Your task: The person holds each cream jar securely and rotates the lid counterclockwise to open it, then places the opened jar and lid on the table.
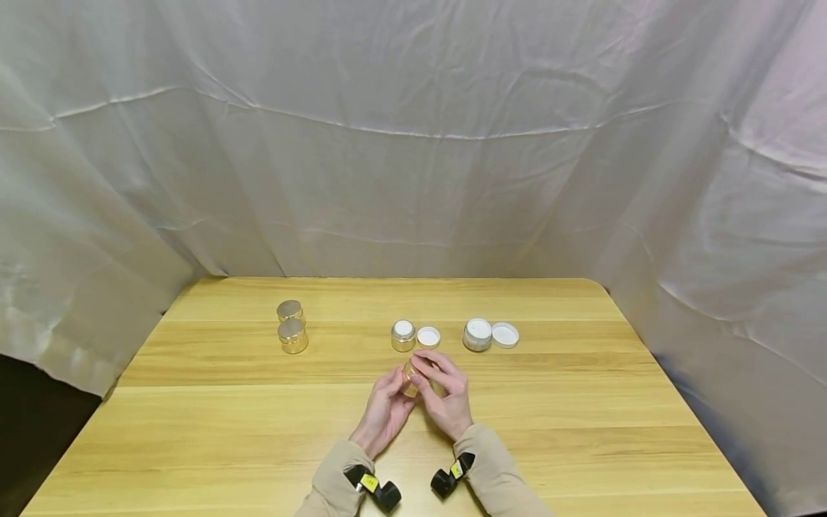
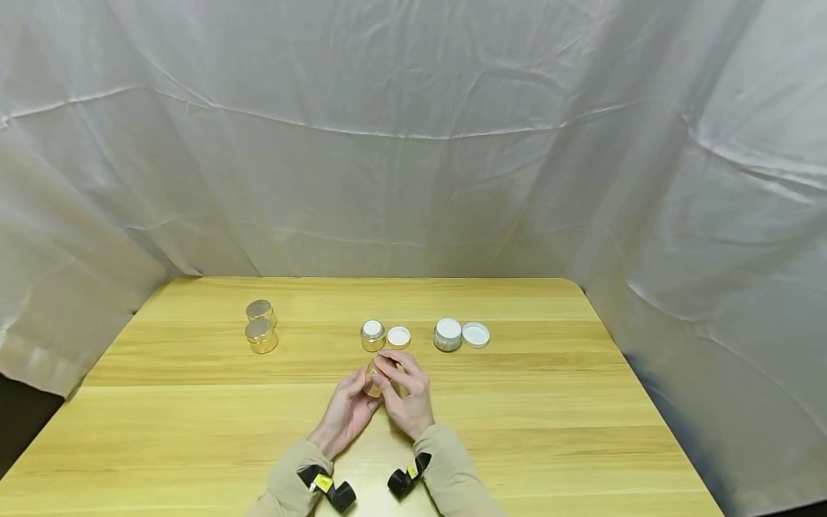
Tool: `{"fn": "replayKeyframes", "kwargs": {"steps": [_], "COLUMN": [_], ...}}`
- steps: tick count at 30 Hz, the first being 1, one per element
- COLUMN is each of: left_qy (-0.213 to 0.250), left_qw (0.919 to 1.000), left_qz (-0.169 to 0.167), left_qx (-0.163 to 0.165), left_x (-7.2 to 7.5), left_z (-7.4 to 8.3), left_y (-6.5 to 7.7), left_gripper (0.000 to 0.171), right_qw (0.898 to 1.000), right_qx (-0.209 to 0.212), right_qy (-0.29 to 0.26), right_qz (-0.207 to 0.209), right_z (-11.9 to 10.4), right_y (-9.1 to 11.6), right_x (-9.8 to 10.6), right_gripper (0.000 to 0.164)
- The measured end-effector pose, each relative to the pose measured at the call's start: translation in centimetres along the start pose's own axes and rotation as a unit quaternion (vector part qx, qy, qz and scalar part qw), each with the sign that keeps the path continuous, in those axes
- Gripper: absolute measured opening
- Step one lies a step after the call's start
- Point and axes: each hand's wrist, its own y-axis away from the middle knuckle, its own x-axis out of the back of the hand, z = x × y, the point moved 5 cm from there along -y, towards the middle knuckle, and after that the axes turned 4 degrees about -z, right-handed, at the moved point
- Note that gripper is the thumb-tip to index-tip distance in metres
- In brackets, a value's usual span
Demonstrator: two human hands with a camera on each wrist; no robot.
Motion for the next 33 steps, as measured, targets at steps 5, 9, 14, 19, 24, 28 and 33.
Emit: {"fn": "replayKeyframes", "kwargs": {"steps": [5, 9, 14, 19, 24, 28, 33], "left_qy": [-0.006, -0.008, -0.014, -0.025, -0.028, -0.018, -0.018], "left_qw": [1.0000, 0.9999, 0.9999, 0.9997, 0.9996, 0.9998, 0.9996], "left_qz": [0.002, 0.009, 0.009, 0.003, -0.001, -0.011, -0.018], "left_qx": [-0.003, -0.002, 0.000, 0.000, -0.003, -0.005, -0.011], "left_x": [-0.01, -0.06, -0.10, -0.14, -0.09, -0.13, -0.15], "left_z": [0.02, 0.02, 0.09, 0.18, 0.17, 0.15, 0.17], "left_y": [-0.01, 0.05, 0.04, 0.03, 0.05, 0.15, 0.17], "left_gripper": [0.034, 0.033, 0.034, 0.038, 0.036, 0.038, 0.042], "right_qw": [1.000, 1.000, 1.000, 1.000, 1.000, 0.999, 1.000], "right_qx": [0.002, 0.007, 0.019, 0.020, 0.026, 0.036, -0.003], "right_qy": [-0.009, -0.008, -0.010, -0.010, -0.011, -0.011, 0.002], "right_qz": [-0.004, -0.008, -0.010, -0.012, -0.013, -0.022, -0.028], "right_z": [0.00, -0.08, -0.35, -0.52, -0.38, -0.40, -0.36], "right_y": [-0.03, -0.04, -0.18, -0.21, -0.14, -0.11, 0.05], "right_x": [-0.08, -0.11, -0.13, -0.10, -0.18, -0.38, -0.35], "right_gripper": [0.037, 0.039, 0.040, 0.043, 0.044, 0.043, 0.038]}}
